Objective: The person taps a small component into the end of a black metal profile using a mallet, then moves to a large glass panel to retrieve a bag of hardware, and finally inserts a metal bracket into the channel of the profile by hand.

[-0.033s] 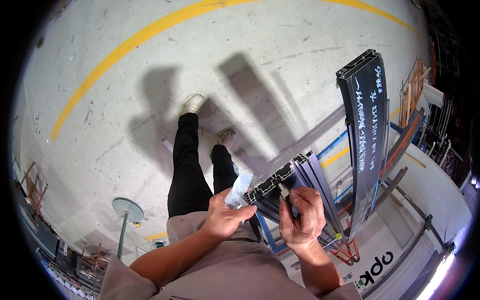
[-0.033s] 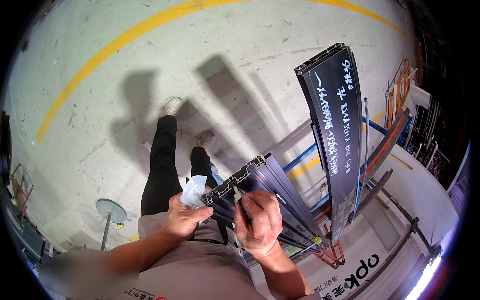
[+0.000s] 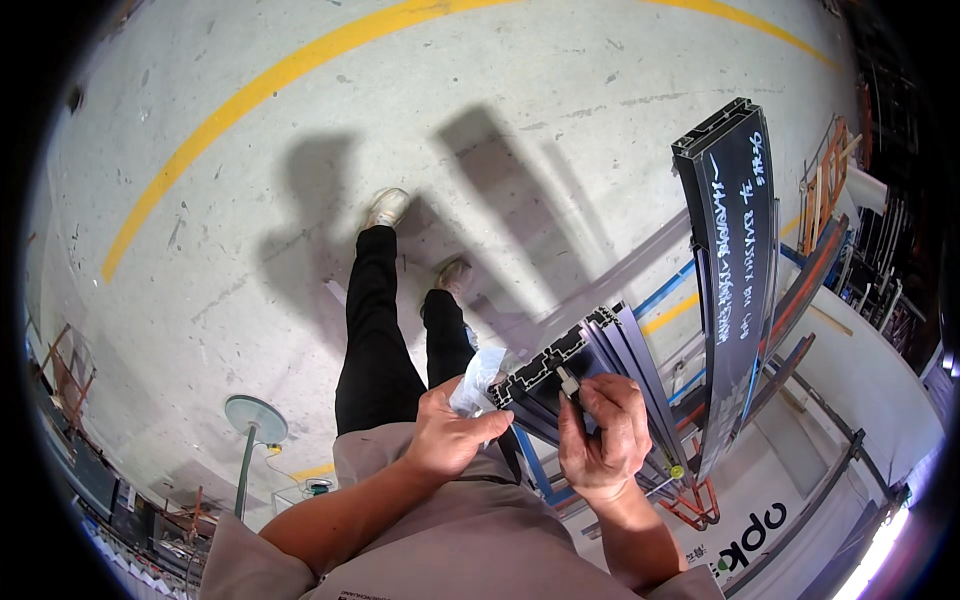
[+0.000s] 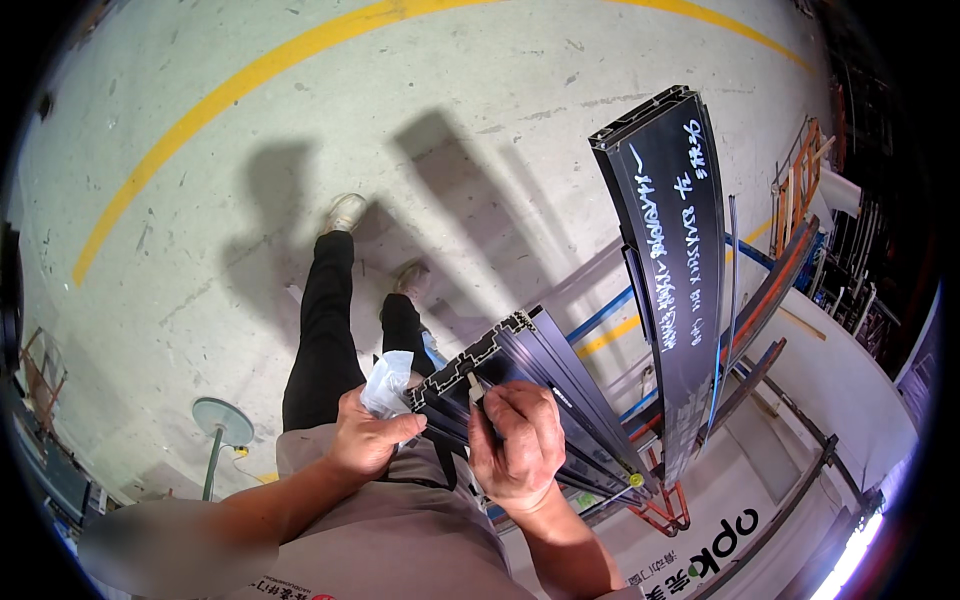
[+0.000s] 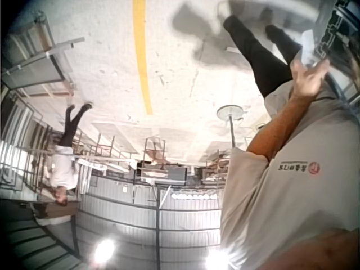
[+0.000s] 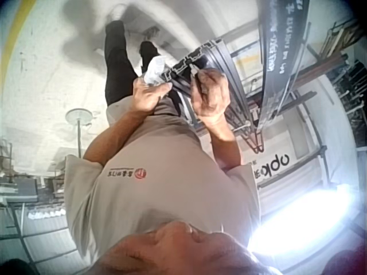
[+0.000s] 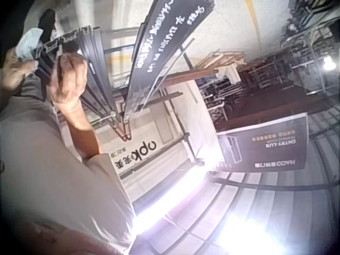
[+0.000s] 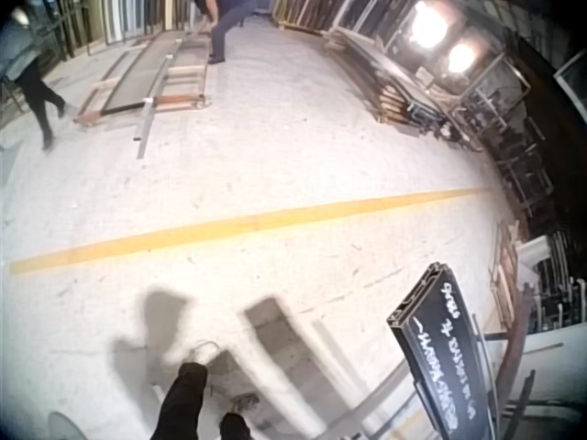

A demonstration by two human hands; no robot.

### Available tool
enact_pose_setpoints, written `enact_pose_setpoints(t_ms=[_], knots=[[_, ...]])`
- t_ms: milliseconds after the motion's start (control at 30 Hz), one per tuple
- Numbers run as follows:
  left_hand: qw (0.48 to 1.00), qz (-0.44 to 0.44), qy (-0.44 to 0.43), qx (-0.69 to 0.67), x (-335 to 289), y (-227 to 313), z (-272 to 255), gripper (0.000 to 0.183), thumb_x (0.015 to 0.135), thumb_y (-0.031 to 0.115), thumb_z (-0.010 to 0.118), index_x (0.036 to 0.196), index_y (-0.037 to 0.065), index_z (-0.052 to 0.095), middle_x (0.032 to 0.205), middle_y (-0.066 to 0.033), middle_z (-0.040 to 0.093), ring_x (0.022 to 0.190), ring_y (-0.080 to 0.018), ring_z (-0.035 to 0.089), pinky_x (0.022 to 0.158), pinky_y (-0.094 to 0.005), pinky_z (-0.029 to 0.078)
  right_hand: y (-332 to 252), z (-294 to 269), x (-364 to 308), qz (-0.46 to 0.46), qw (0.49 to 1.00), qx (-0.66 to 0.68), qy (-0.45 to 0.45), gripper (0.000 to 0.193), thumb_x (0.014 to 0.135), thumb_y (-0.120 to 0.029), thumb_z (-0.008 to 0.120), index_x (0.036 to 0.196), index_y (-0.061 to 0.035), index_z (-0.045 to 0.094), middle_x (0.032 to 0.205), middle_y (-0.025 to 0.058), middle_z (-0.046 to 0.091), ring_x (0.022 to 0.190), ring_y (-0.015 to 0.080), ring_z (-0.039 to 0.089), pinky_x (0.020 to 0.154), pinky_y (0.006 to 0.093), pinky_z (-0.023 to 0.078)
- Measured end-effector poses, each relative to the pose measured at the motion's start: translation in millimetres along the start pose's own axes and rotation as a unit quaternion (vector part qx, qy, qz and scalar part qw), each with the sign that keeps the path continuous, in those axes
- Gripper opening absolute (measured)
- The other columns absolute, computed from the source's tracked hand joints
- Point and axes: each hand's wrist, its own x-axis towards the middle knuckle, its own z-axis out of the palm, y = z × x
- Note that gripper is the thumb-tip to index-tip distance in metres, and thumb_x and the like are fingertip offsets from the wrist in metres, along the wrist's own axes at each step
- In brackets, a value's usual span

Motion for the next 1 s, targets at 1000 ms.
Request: enact_pose_setpoints(t_ms=[1000], knots=[[0.997,-0.012,0.004,0.072,1.2,1.8,-6.5,0.034,0.081,0.000,0.079,0.113,0.000,0.067,0.087,0.0018,0.066,0.075,-0.0057,0.057,0.066,-0.0238,0.047,24.9,-15.7,26.8,-0.042,0.997,-0.062,0.034,0.032,0.071,0.017,0.075,0.098,0.0054,0.062,0.092,0.0194,0.064,0.083,0.0340,0.067,0.074,0.0383,0.056]])
